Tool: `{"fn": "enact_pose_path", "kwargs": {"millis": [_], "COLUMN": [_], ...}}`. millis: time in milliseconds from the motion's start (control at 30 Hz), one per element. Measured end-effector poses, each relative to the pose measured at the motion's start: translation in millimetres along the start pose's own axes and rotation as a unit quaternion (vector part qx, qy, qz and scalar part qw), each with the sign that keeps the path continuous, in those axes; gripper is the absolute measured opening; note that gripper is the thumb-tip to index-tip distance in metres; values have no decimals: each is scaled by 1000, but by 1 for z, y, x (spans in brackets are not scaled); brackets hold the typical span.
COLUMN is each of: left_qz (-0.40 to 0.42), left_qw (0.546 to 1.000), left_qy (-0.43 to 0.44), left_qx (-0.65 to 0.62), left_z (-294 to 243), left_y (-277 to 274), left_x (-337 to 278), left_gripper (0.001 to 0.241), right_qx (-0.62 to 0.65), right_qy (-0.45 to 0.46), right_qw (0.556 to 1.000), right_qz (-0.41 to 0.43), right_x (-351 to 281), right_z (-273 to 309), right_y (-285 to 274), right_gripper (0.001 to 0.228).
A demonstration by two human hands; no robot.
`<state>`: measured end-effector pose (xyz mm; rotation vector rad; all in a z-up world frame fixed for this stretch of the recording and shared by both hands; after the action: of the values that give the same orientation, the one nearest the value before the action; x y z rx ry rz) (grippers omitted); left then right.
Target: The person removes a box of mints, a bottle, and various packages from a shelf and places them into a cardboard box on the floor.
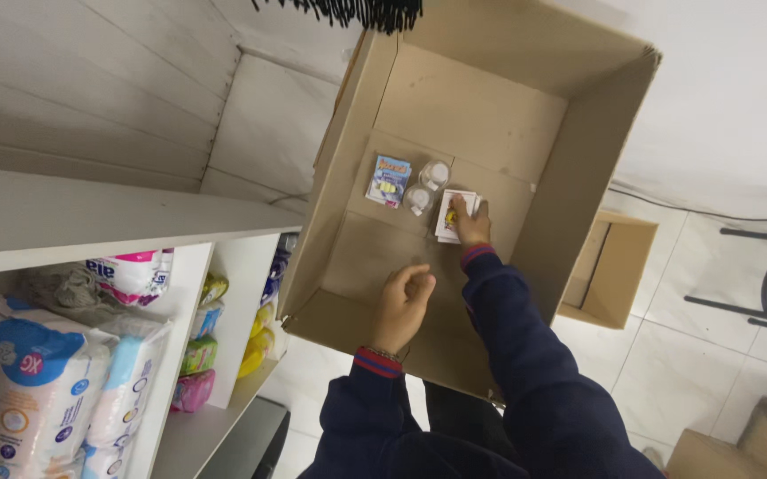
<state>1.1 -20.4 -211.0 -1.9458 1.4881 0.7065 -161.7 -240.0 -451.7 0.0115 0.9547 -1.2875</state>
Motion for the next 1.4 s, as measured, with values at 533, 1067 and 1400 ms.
{"fn": "enact_pose_path", "kwargs": {"millis": [533,1067,1400], "left_qz": [-38,-279,-449], "left_qw": [998,882,672], "left_qy": [46,336,588], "left_qx": [18,-180,26], "left_z": [-68,-191,-254], "left_y": [3,-89,-204], "left_x": [-4,-168,-334], "left_gripper": [58,51,118], "right_qx": [50,291,355], "right_qy": [-64,-579,-612], "right_qw": [997,751,544], "right_qz": [-3,126,451], "right_x": [-49,-412,-558], "right_z": [-2,317,437], "right_y": [-57,-68,-24], "right_gripper": [104,50,72]}}
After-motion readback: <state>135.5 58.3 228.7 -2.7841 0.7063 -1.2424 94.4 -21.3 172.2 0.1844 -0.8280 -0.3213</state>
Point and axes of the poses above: each hand's wrist, its own x-axis towards the middle knuckle, its own y-axis out of the palm, z = x × y, the point moved 5 cm from there along x, towards the middle knuckle, and after that the axes turned 8 degrees about -y, right-handed, at the moved point
